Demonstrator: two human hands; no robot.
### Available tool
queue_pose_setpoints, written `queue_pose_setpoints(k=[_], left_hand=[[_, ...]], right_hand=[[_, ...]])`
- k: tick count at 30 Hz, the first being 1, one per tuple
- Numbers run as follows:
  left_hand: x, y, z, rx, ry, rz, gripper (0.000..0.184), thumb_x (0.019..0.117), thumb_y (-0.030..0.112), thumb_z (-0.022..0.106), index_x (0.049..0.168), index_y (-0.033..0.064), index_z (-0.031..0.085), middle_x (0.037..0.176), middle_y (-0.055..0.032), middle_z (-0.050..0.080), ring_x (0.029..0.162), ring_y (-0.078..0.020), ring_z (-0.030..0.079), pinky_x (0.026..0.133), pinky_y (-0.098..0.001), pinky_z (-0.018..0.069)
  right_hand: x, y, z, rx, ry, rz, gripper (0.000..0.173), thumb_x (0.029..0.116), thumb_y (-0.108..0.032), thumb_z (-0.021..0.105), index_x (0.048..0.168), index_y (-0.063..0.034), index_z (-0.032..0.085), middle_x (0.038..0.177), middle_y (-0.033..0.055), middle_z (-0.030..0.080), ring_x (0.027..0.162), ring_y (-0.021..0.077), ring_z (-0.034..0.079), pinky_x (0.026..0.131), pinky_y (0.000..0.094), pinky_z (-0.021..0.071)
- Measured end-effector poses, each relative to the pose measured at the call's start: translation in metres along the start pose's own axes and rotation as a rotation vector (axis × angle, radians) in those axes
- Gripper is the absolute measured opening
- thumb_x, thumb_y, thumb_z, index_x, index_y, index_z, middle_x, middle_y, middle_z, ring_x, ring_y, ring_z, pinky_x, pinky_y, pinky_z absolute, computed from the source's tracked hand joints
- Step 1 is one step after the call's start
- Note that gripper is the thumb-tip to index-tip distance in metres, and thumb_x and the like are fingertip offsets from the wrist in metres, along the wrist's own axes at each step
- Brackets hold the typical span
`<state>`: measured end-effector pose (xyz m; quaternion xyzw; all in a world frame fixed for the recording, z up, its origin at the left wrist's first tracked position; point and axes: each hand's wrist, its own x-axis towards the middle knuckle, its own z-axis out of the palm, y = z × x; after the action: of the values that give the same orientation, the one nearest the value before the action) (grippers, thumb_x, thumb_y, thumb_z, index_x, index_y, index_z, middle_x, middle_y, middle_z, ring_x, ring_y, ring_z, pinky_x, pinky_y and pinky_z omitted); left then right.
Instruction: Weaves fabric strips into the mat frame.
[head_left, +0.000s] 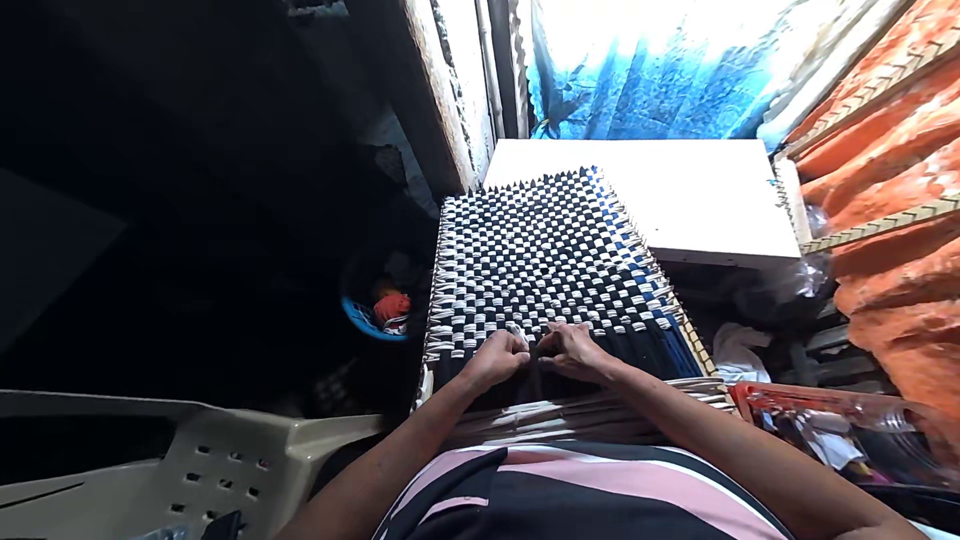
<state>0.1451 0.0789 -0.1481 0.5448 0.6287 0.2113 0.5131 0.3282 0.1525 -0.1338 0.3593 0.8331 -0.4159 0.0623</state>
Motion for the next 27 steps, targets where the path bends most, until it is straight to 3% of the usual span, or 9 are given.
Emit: queue_pose_setpoints(k=[5,7,10,14,16,19,22,25,27], left_hand=[[-0.004,-0.001,-0.015,-0.045,-0.038,0.157,0.009,0.0948,0.01,0.069,0.095,0.0007,0.069,0.077,0.001,0.064,0.062,-0.0016,0.055,0.061,-0.0206,0.0481],[-0.004,-0.002,-0.017,0.011,-0.027,0.206,0.01,0.0945,0.01,0.069,0.096,0.0004,0.07,0.083,-0.0007,0.066,0.069,-0.0024,0.058,0.068,-0.022,0.0498],[-0.004,-0.002,-0.018,0.144,-0.012,0.24,0.014,0.0948,0.011,0.069,0.102,-0.0011,0.072,0.097,-0.0083,0.069,0.087,-0.0096,0.064,0.086,-0.029,0.0534],[-0.003,-0.002,-0.021,0.134,0.086,0.221,0.019,0.0898,0.015,0.077,0.101,0.0011,0.072,0.097,-0.0079,0.067,0.087,-0.0115,0.063,0.084,-0.0304,0.0532],[-0.002,-0.003,-0.024,0.142,0.103,0.21,0.019,0.0889,0.018,0.079,0.097,0.0021,0.072,0.096,-0.0074,0.067,0.087,-0.0116,0.062,0.082,-0.0306,0.0529],[-0.001,-0.004,-0.021,0.226,0.101,0.214,0.016,0.0889,0.017,0.078,0.094,0.0034,0.075,0.097,-0.0081,0.067,0.089,-0.0131,0.063,0.084,-0.0313,0.0523],[0.0,-0.008,-0.01,0.351,0.128,0.27,0.015,0.091,0.015,0.074,0.097,0.0018,0.077,0.101,-0.0147,0.07,0.097,-0.0213,0.067,0.093,-0.037,0.0532],[0.004,-0.017,0.001,0.509,0.204,0.412,0.016,0.0933,0.01,0.065,0.096,0.0015,0.078,0.098,-0.018,0.072,0.098,-0.0298,0.069,0.093,-0.0429,0.0543],[0.009,-0.019,0.004,0.621,0.202,0.441,0.021,0.0981,0.011,0.059,0.1,0.0016,0.078,0.102,-0.0199,0.072,0.103,-0.0351,0.068,0.094,-0.0471,0.0542]], right_hand=[[-0.001,-0.004,-0.006,0.031,0.084,-0.09,0.021,0.0912,-0.026,0.073,0.099,-0.0072,0.079,0.114,0.0141,0.066,0.114,0.0291,0.057,0.106,0.0561,0.0363],[-0.005,-0.009,-0.013,0.062,0.094,-0.143,0.019,0.0925,-0.021,0.071,0.096,-0.004,0.078,0.113,0.0147,0.065,0.113,0.0283,0.058,0.101,0.0519,0.0421],[-0.019,-0.02,-0.034,0.233,0.137,-0.186,0.015,0.0937,-0.016,0.073,0.094,-0.0009,0.075,0.102,0.0099,0.067,0.099,0.0187,0.061,0.09,0.0388,0.0489],[-0.036,0.0,-0.07,0.323,0.219,-0.209,0.01,0.0937,-0.006,0.069,0.085,-0.0035,0.071,0.08,0.0034,0.066,0.076,0.0114,0.061,0.072,0.0334,0.0515],[-0.04,0.03,-0.082,0.183,0.273,-0.181,0.011,0.0919,-0.008,0.064,0.083,-0.0057,0.071,0.074,0.0042,0.065,0.068,0.0154,0.06,0.066,0.0397,0.0505],[-0.038,0.064,-0.083,0.033,0.216,0.019,0.012,0.0975,-0.015,0.067,0.091,-0.008,0.074,0.075,0.0094,0.067,0.064,0.0221,0.061,0.061,0.0472,0.0513],[-0.042,0.059,-0.08,-0.058,0.097,0.1,0.016,0.0998,-0.022,0.064,0.095,-0.0116,0.074,0.081,0.008,0.067,0.071,0.0227,0.062,0.067,0.05,0.0497],[-0.046,0.057,-0.081,-0.128,0.05,0.027,0.013,0.0988,-0.022,0.067,0.095,-0.0145,0.078,0.084,0.0049,0.071,0.075,0.0194,0.065,0.07,0.0473,0.0522],[-0.044,0.059,-0.078,-0.252,0.11,0.036,0.014,0.0977,-0.027,0.069,0.093,-0.0176,0.079,0.087,0.0051,0.073,0.086,0.0248,0.069,0.08,0.0559,0.0526]])
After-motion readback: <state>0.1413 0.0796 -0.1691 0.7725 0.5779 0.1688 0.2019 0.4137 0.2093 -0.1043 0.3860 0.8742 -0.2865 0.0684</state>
